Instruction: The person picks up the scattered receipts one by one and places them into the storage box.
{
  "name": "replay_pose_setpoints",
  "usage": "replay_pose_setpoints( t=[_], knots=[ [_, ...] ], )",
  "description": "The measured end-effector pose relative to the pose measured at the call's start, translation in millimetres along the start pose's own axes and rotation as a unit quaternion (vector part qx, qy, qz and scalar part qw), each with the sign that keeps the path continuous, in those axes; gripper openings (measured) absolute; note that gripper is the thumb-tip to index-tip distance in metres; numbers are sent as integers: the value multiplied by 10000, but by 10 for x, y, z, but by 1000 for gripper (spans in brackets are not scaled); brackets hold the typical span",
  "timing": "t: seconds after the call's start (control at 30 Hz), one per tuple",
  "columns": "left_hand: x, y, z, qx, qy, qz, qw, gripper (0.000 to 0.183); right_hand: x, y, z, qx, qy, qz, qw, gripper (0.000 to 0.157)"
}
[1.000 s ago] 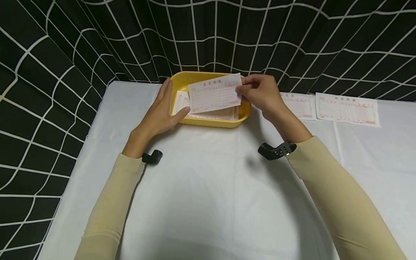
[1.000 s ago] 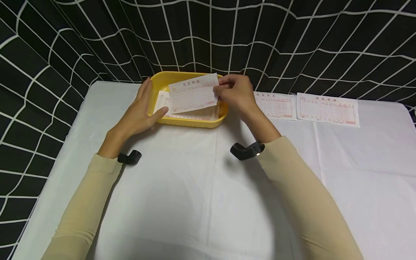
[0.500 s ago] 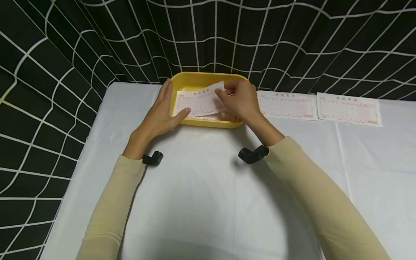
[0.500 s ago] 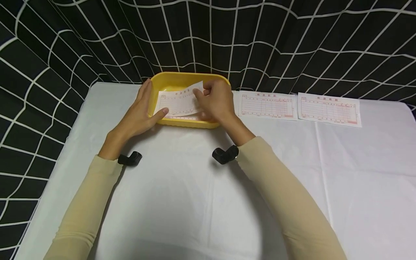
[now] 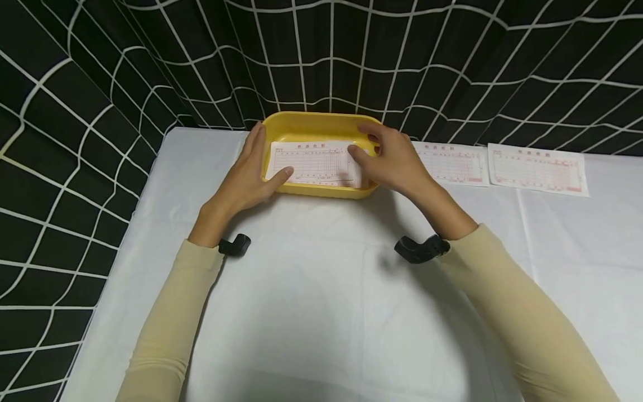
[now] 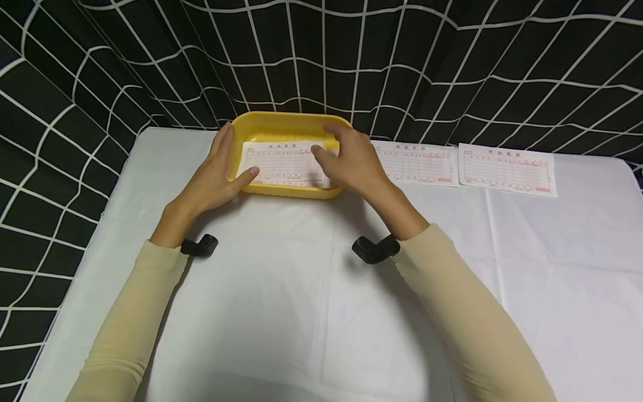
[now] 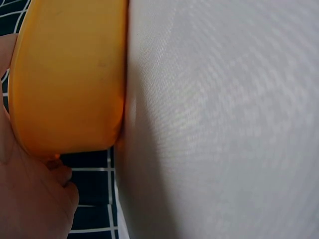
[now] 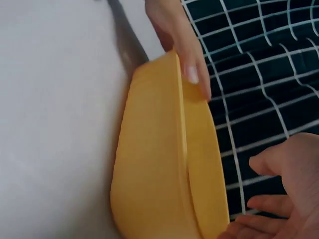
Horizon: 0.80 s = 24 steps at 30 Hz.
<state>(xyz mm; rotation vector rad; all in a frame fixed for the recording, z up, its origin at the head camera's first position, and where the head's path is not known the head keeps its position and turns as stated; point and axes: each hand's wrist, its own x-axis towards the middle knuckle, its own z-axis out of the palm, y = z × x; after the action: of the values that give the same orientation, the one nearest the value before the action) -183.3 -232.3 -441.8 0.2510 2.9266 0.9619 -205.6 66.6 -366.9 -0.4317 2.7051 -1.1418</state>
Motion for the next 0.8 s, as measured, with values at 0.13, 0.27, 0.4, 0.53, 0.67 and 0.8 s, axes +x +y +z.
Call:
replay_pose_setpoints(
  t=[0.13, 0.27, 0.4, 0.53, 0.67, 0.8],
  knots=[
    [-4, 1, -4, 16, 7, -5, 10000, 108, -86, 135, -116, 221, 262, -220, 9992, 52],
    [-4, 9, -7, 24, 12, 8, 10000, 109, -169, 252, -236, 332, 486, -274, 9979, 47],
    [-7, 11, -10, 36, 11, 9, 10000, 108, -248, 364, -330, 255, 660, -248, 9972, 44],
    [-3, 0, -13, 27, 37, 21, 10000, 108, -296, 461, -390, 187, 749, -202, 9968, 43],
    [0, -4, -10, 10, 31, 17, 10000, 108, -330, 551, -447, 166, 778, -142, 9967, 44],
    [-2, 0, -4, 1, 22, 12, 10000, 108, -364, 680, -527, 44, 820, -93, 9966, 45]
  ],
)
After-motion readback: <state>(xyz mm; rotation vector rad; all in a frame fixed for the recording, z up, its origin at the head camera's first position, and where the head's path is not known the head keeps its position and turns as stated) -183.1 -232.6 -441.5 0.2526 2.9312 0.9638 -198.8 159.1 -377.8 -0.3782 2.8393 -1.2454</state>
